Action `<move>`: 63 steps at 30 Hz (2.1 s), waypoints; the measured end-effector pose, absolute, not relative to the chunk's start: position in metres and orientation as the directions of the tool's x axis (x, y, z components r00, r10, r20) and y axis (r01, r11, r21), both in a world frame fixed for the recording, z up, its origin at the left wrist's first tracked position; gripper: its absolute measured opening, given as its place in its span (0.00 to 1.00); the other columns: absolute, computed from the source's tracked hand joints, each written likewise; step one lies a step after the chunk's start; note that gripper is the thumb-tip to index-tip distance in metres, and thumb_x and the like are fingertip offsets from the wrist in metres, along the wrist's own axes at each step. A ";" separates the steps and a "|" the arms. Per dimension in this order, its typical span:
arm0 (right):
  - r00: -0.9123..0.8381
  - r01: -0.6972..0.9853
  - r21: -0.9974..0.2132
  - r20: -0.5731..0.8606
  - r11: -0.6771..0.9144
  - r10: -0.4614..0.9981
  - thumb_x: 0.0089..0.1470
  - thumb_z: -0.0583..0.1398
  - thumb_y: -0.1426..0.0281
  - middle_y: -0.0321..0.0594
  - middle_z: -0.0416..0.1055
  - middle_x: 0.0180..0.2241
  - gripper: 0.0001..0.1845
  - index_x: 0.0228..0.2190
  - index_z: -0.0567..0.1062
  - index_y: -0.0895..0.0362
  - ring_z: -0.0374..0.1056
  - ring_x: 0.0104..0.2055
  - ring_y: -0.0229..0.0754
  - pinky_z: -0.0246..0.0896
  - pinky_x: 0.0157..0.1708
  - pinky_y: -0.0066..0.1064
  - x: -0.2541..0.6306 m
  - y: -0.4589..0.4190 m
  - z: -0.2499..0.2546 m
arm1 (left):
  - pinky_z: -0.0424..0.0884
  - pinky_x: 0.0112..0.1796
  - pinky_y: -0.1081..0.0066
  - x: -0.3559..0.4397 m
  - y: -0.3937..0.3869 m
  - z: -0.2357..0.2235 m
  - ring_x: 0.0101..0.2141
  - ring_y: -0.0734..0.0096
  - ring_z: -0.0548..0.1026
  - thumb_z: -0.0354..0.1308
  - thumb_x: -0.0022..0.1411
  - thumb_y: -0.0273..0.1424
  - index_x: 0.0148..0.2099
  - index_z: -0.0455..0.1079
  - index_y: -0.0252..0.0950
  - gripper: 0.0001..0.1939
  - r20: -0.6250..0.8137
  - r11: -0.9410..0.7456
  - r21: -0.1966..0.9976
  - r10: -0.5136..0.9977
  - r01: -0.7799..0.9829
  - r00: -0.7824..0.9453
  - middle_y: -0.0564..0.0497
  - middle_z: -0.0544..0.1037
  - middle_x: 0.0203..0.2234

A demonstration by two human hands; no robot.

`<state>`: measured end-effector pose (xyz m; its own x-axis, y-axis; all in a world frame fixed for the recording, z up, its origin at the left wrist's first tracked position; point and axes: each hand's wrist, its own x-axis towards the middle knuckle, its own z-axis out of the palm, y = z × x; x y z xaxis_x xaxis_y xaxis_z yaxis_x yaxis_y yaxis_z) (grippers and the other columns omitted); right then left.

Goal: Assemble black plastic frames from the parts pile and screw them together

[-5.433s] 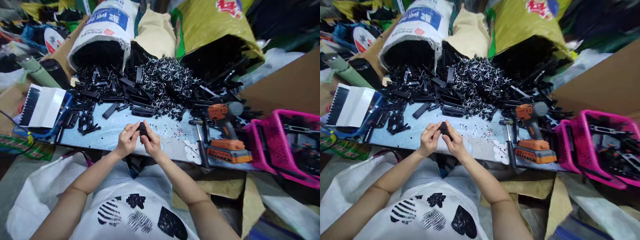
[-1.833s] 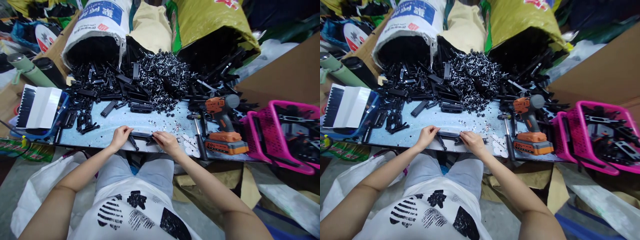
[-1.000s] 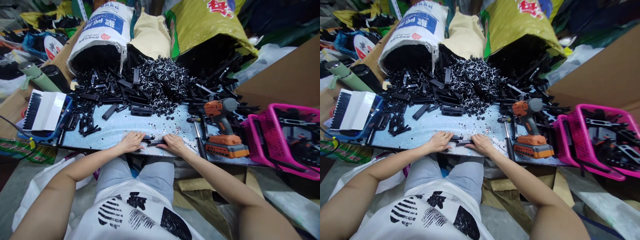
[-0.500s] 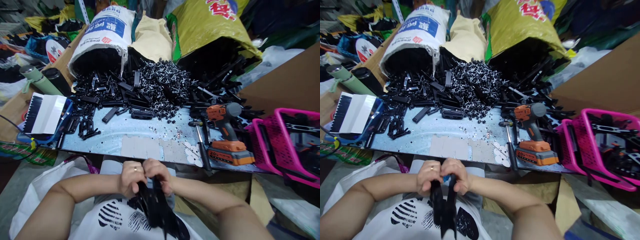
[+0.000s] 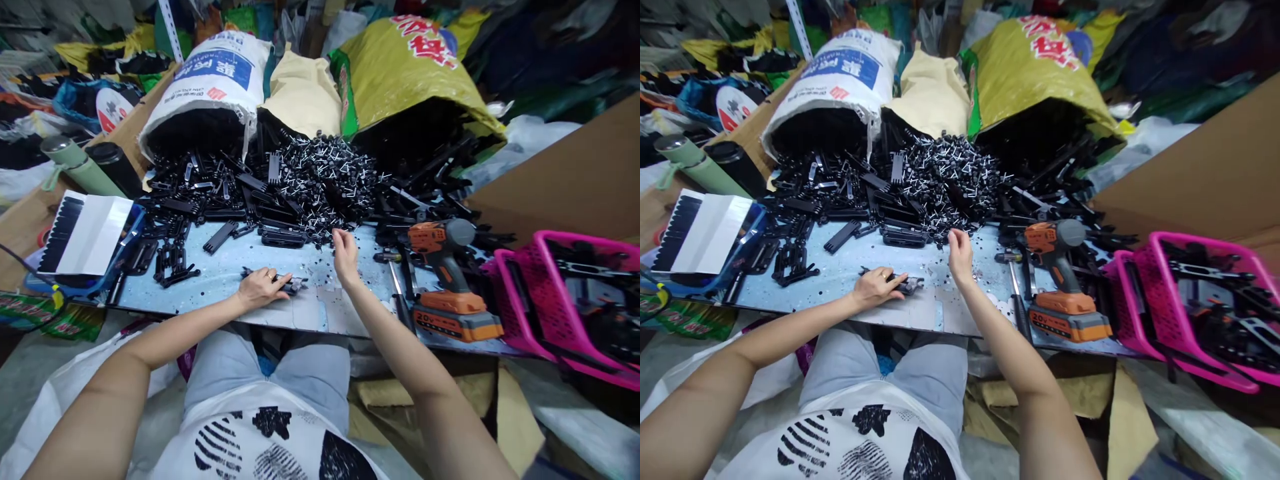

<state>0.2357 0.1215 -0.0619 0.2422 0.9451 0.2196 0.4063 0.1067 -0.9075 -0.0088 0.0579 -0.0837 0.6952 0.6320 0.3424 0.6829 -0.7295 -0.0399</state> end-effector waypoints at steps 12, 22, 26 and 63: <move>-0.003 0.778 -0.619 0.173 0.110 0.985 0.49 0.60 0.56 0.47 0.74 0.34 0.24 0.41 0.73 0.61 0.69 0.38 0.48 0.62 0.43 0.41 0.182 0.225 -0.033 | 0.59 0.49 0.58 -0.056 0.154 -0.027 0.51 0.54 0.62 0.45 0.66 0.28 0.54 0.62 0.28 0.17 0.261 -0.040 0.219 0.965 0.975 -0.019 0.36 0.67 0.49; -0.415 0.609 -0.698 0.124 0.377 0.901 0.52 0.59 0.55 0.46 0.74 0.40 0.23 0.44 0.73 0.56 0.70 0.38 0.44 0.67 0.35 0.37 0.245 0.049 -0.031 | 0.60 0.48 0.48 -0.173 0.161 -0.040 0.50 0.51 0.59 0.44 0.63 0.19 0.42 0.60 0.14 0.09 0.082 0.392 0.205 0.906 0.897 -0.414 0.26 0.64 0.48; -0.538 0.772 -0.398 0.009 0.496 0.843 0.56 0.56 0.58 0.47 0.73 0.41 0.22 0.48 0.71 0.56 0.70 0.41 0.49 0.65 0.40 0.41 0.250 0.016 -0.047 | 0.62 0.47 0.52 -0.164 0.140 -0.034 0.49 0.54 0.63 0.45 0.65 0.23 0.48 0.57 0.17 0.12 0.101 0.356 0.201 0.919 0.913 -0.380 0.29 0.65 0.48; -0.257 0.084 -0.996 -0.014 0.008 0.966 0.53 0.57 0.54 0.40 0.70 0.41 0.29 0.54 0.67 0.50 0.64 0.25 0.33 0.68 0.29 0.32 0.190 0.018 -0.060 | 0.68 0.40 0.69 0.014 0.000 -0.050 0.36 0.68 0.71 0.47 0.66 0.34 0.56 0.66 0.33 0.19 0.243 -0.339 0.739 0.940 0.582 0.239 0.47 0.70 0.33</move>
<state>0.1899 0.0178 -0.0601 -0.2569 0.9663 -0.0141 0.0844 0.0079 -0.9964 0.0136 0.0001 -0.0496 0.2394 0.9400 0.2432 0.5816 -0.3394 0.7393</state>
